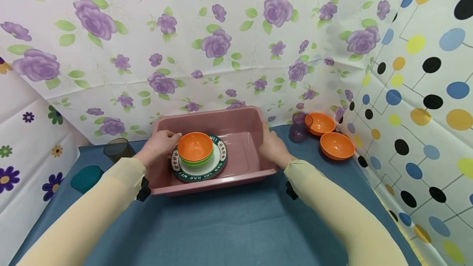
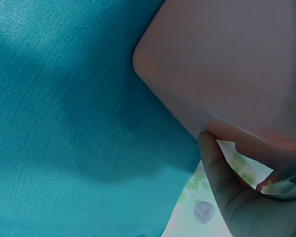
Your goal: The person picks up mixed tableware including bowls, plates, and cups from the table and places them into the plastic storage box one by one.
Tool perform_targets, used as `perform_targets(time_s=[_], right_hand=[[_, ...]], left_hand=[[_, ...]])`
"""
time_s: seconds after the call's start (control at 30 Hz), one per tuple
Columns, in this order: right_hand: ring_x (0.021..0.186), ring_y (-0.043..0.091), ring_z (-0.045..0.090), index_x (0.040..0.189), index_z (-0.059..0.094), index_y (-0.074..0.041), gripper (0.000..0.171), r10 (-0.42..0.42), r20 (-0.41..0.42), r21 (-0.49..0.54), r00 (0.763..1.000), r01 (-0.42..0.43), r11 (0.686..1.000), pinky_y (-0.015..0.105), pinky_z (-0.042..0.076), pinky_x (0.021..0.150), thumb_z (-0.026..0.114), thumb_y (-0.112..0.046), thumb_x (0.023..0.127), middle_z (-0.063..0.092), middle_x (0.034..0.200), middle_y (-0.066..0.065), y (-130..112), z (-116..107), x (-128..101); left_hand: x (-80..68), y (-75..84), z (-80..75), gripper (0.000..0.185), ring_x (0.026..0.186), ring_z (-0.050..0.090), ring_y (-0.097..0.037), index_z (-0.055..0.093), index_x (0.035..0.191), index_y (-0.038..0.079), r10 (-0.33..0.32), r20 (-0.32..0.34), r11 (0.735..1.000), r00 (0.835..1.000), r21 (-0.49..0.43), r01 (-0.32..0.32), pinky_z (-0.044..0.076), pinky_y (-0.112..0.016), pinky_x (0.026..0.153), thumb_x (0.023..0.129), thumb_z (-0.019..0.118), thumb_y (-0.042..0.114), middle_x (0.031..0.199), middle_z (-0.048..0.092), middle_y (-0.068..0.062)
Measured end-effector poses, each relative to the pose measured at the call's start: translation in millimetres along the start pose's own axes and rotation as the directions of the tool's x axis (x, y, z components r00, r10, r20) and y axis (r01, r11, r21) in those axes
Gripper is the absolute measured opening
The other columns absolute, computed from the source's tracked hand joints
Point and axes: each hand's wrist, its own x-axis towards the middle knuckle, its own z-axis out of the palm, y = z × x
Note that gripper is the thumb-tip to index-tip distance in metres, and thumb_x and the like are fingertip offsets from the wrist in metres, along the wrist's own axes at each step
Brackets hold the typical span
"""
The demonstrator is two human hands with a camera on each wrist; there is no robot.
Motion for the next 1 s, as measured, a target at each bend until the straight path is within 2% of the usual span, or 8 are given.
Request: perform_targets(time_s=[0.07,0.13,0.23,0.33,0.5,0.7,0.9,1.0], right_hand=[[0.108,0.035,0.061,0.166,-0.006,-0.021,0.088,0.003,0.0,0.007,1.0,-0.003,1.0,0.055,0.055,0.091,0.054,-0.006,0.102,0.05,0.128,0.023,0,0,0],[0.106,0.034,0.061,0.166,-0.005,-0.021,0.088,0.004,-0.004,0.007,1.0,-0.004,1.0,0.055,0.056,0.091,0.054,-0.006,0.102,0.051,0.126,0.022,-1,0,0],[0.104,0.034,0.062,0.166,-0.004,-0.02,0.087,-0.012,-0.009,-0.002,1.0,0.012,1.0,0.054,0.057,0.089,0.053,-0.005,0.102,0.053,0.124,0.023,-2,-1,-1],[0.103,0.034,0.062,0.166,-0.002,-0.018,0.086,-0.024,-0.016,-0.013,1.0,0.023,1.0,0.053,0.057,0.087,0.054,-0.005,0.101,0.053,0.123,0.023,-2,-2,-2],[0.104,0.035,0.062,0.166,-0.003,-0.018,0.087,-0.023,-0.013,-0.013,1.0,0.023,1.0,0.054,0.057,0.087,0.054,-0.006,0.101,0.053,0.124,0.024,-2,-1,-3],[0.109,0.036,0.06,0.165,-0.005,-0.015,0.086,-0.009,-0.001,-0.013,1.0,0.009,1.0,0.054,0.056,0.09,0.052,-0.007,0.102,0.049,0.133,0.027,-1,-1,-4],[0.107,0.035,0.061,0.165,-0.004,-0.014,0.086,0.001,-0.007,-0.018,1.0,-0.001,1.0,0.053,0.056,0.088,0.054,-0.008,0.102,0.049,0.135,0.027,-2,-1,-3],[0.108,0.036,0.06,0.165,-0.005,-0.013,0.086,-0.002,-0.01,-0.016,1.0,0.001,1.0,0.053,0.056,0.089,0.053,-0.008,0.102,0.048,0.136,0.028,-2,-2,-3]], left_hand=[[-3.4,-1.4,-5.4,0.053,0.094,0.067,-0.034,0.055,0.141,-0.001,0.03,-0.036,0.999,0.999,0.029,-0.029,0.055,-0.046,0.089,0.111,0.041,0.041,0.105,0.067,-0.019],[-6.8,-3.2,-10.5,0.055,0.118,0.06,-0.039,0.05,0.147,-0.002,0.075,-0.08,0.996,0.994,0.064,-0.07,0.049,-0.053,0.102,0.11,0.041,0.039,0.131,0.061,-0.023],[-9.7,-6.7,-15.6,0.055,0.134,0.048,-0.043,0.048,0.148,-0.003,0.137,-0.137,0.985,0.981,0.126,-0.12,0.039,-0.059,0.111,0.11,0.044,0.036,0.147,0.051,-0.024],[-11.7,-12.1,-17.1,0.053,0.138,0.04,-0.047,0.049,0.148,-0.002,0.178,-0.17,0.972,0.969,0.182,-0.147,0.034,-0.062,0.113,0.108,0.047,0.034,0.148,0.049,-0.025],[-16.2,-23.3,-16.7,0.058,0.142,0.028,-0.05,0.043,0.153,0.0,0.179,-0.189,0.968,0.966,0.208,-0.138,0.026,-0.066,0.115,0.106,0.05,0.032,0.155,0.037,-0.029],[-19.1,-40.4,-15.1,0.069,0.138,0.032,-0.054,0.025,0.161,0.001,0.148,-0.215,0.979,0.965,0.169,-0.112,0.033,-0.071,0.109,0.105,0.053,0.031,0.155,0.029,-0.035],[-22.4,-56.5,-5.1,0.086,0.123,0.048,-0.06,-0.009,0.164,0.01,0.073,-0.143,0.994,0.987,0.089,-0.061,0.045,-0.069,0.098,0.106,0.049,0.036,0.159,0.012,-0.038],[-22.8,-61.7,1.5,0.089,0.122,0.051,-0.059,-0.018,0.161,0.01,0.04,-0.093,0.997,0.995,0.07,-0.034,0.046,-0.067,0.099,0.106,0.046,0.038,0.159,0.009,-0.039]])
